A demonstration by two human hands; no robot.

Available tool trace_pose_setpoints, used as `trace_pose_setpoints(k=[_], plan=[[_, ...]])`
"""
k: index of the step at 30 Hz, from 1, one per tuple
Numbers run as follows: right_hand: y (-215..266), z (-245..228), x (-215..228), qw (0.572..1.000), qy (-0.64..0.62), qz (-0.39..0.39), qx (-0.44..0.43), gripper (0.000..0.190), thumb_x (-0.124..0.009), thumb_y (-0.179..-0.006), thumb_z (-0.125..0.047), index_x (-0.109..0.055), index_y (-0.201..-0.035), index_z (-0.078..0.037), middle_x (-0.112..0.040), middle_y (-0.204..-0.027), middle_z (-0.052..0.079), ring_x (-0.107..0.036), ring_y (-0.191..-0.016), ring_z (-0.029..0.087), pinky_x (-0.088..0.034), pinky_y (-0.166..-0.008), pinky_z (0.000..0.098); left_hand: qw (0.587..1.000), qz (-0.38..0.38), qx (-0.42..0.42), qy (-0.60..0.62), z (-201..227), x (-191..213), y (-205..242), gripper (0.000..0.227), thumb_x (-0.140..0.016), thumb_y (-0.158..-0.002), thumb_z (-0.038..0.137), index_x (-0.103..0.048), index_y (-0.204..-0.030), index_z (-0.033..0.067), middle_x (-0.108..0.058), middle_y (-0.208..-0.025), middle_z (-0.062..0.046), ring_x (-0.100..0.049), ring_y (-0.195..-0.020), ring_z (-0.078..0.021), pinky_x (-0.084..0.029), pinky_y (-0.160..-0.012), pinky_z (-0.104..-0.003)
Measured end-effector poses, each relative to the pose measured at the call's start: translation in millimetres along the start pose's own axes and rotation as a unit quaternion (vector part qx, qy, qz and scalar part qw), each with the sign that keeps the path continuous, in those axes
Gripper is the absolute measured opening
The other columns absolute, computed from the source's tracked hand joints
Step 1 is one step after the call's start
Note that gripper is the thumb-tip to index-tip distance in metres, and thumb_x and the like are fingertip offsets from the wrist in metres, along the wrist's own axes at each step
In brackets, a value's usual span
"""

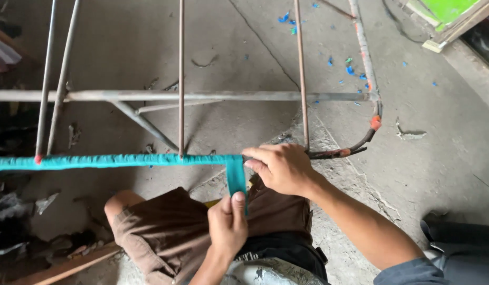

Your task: Wrapping a metal furniture frame with strips of fabric and securing them with tape

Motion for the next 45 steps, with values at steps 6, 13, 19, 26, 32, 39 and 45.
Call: trace_pose_setpoints(k=[6,13,19,26,32,39,45], plan=[[7,-7,-4,0.997,0.031,0.077,0.003,0.024,-0.07,-0.093,-0.027,-0.08,-0.115,-0.023,-0.077,-0.084,0.0,-0.071,-0.063,0.033,-0.051,-0.047,0.0478,0.971,-0.039,0.151,0.182,31,-20,13,0.048,-0.045,-0.11,0.045,-0.039,-0.071,0.0175,-0.038,-0.064,0.006,-0.033,-0.061,-0.0075,-0.026,-0.052,-0.033],[0,1,0,1.0,-0.004,0.007,-0.03,0.02,-0.062,-0.097,-0.033,-0.07,-0.098,-0.015,-0.077,-0.079,0.006,-0.069,-0.057,0.034,-0.049,-0.045,0.0499,0.962,-0.019,0.136,0.237,-65,-80,12,0.061,-0.034,-0.111,0.045,-0.046,-0.06,0.0138,-0.046,-0.051,0.0,-0.039,-0.048,-0.0122,-0.028,-0.049,-0.033],[-20,-4,15,0.986,-0.068,-0.09,-0.12,0.024,-0.063,-0.094,-0.037,-0.07,-0.106,-0.017,-0.077,-0.071,0.015,-0.079,-0.073,0.04,-0.058,-0.067,0.0504,0.943,-0.021,-0.331,0.012,-87,-62,-164,0.039,-0.04,-0.11,0.018,-0.05,-0.074,0.0092,-0.051,-0.063,-0.017,-0.049,-0.051,-0.035,-0.042,-0.048,-0.043],[-45,9,9,0.902,-0.057,-0.327,-0.277,0.072,-0.035,-0.1,-0.068,-0.072,-0.087,-0.008,-0.075,-0.084,0.013,-0.069,-0.092,0.034,-0.05,-0.084,0.045,0.76,0.037,-0.634,-0.142,-1,-44,-219,0.03,-0.044,-0.109,0.018,-0.04,-0.079,0.0168,-0.037,-0.071,0.001,-0.043,-0.055,-0.021,-0.04,-0.047,-0.032],[-42,1,16,0.921,-0.195,-0.281,-0.185,0.06,-0.051,-0.109,-0.042,-0.071,-0.061,-0.012,-0.064,-0.05,0.002,-0.056,-0.045,0.018,-0.044,-0.051,0.0309,0.955,-0.016,-0.294,-0.034,-15,-21,-149,0.025,-0.051,-0.106,0.026,-0.056,-0.092,0.0067,-0.048,-0.072,-0.015,-0.053,-0.06,-0.04,-0.044,-0.051,-0.046],[-47,-33,40,0.93,-0.238,-0.257,-0.11,0.035,-0.064,-0.099,-0.021,-0.078,-0.072,-0.004,-0.075,-0.065,0.014,-0.066,-0.063,0.024,-0.055,-0.066,0.0373,0.913,-0.197,0.167,0.316,-28,-20,-64,0.086,-0.022,-0.11,0.068,-0.074,-0.099,0.0007,-0.07,-0.072,-0.018,-0.069,-0.059,-0.0223,-0.056,-0.054,-0.029],[7,5,-6,0.988,0.099,-0.11,0.043,0.022,-0.054,-0.096,-0.022,-0.072,-0.109,-0.024,-0.059,-0.082,0.001,-0.071,-0.077,0.026,-0.058,-0.065,0.0435,0.857,-0.129,0.335,0.37,-14,-35,-79,0.062,-0.061,-0.106,0.057,-0.073,-0.098,-0.0023,-0.062,-0.057,-0.022,-0.057,-0.035,-0.0207,-0.057,-0.036,-0.032]])
Point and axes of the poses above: each hand's wrist, its own y-axis away from the middle knuckle, its own x-axis out of the back of the hand, z = x × y, the point moved 4 cm from there along -y, towards the middle knuckle
